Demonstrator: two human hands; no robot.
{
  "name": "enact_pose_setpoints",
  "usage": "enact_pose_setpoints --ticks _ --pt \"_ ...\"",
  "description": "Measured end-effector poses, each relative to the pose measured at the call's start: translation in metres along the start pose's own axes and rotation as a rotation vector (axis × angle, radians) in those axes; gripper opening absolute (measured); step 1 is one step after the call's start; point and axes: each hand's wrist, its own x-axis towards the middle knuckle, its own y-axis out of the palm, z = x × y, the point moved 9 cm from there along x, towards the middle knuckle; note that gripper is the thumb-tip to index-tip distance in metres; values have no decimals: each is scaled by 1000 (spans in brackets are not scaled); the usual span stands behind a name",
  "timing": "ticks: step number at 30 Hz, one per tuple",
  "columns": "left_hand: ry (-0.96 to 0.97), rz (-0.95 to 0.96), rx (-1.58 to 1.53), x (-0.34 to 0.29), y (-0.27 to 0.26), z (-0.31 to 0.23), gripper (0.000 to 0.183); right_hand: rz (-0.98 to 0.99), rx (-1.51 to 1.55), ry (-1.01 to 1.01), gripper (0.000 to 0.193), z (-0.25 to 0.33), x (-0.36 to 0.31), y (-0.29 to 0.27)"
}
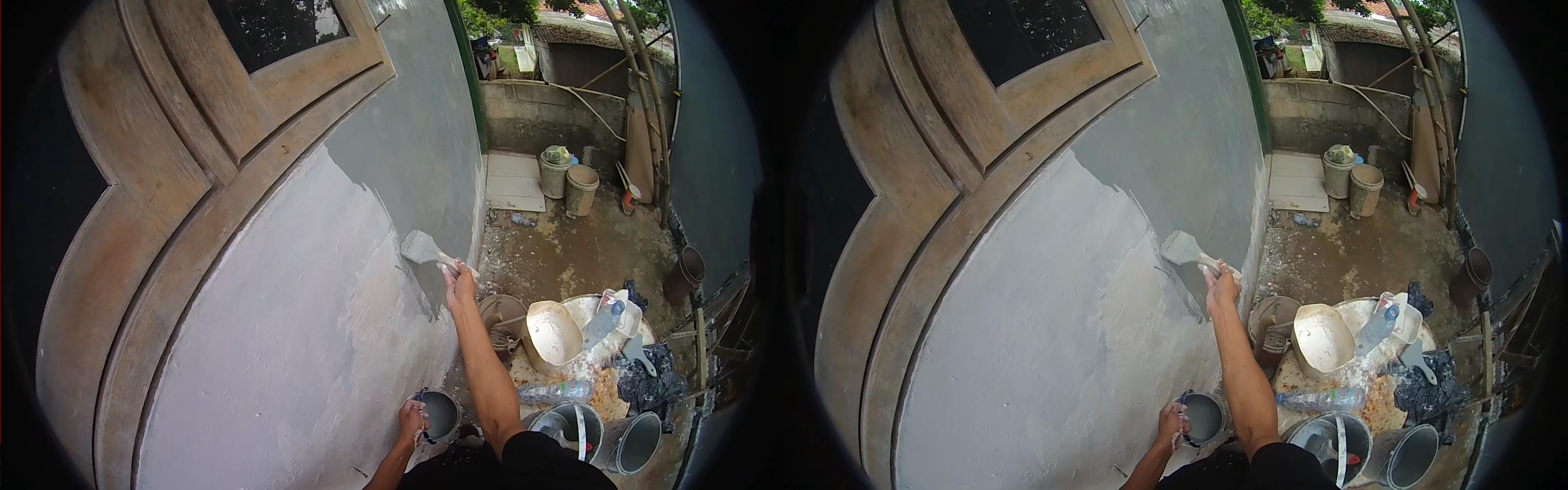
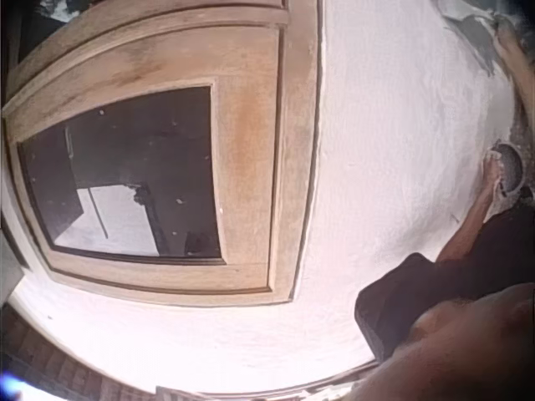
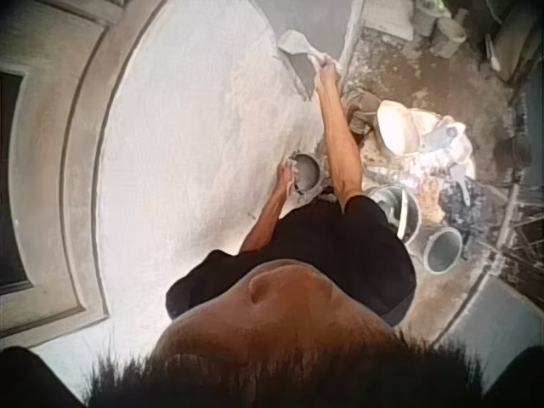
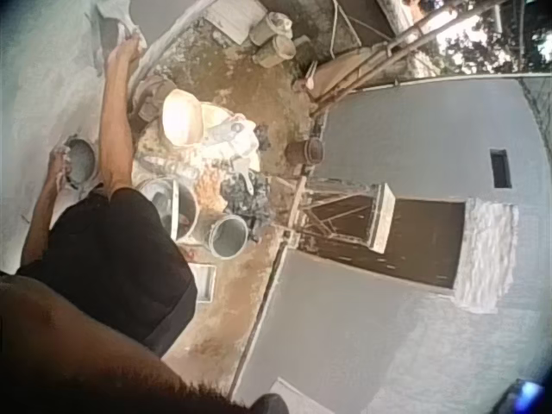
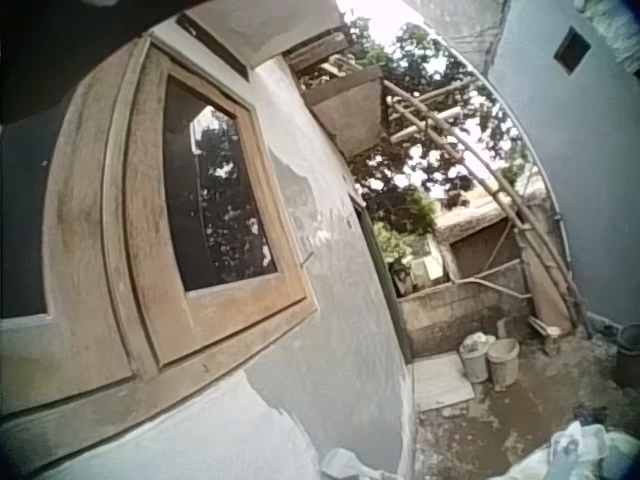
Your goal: The person applies wall putty to the lower section of an exterior wall using a handheld spatula.
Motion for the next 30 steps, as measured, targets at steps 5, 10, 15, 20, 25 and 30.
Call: enact_pose_setpoints --ticks 5,10,15,20,25,30 --pt "8 -17 20 -3 -4 0 12 332 142 -26 23 47 -46 150" --pt "-25 -40 -21 -4 -1 7 7 414 86 -48 25 48 -87 216" --pt "-14 -28 -8 -6 -6 9 14 150 50 43 26 -1 -47 71" --pt "-7 -23 50 1 -11 20 13 -175 -26 117 24 -49 -31 -99" --pt "-29 -41 67 0 -11 23 14 21 43 27 23 -7 -34 -19" --pt "-55 -66 66 -8 -12 23 16 403 108 -37 24 48 -76 160"
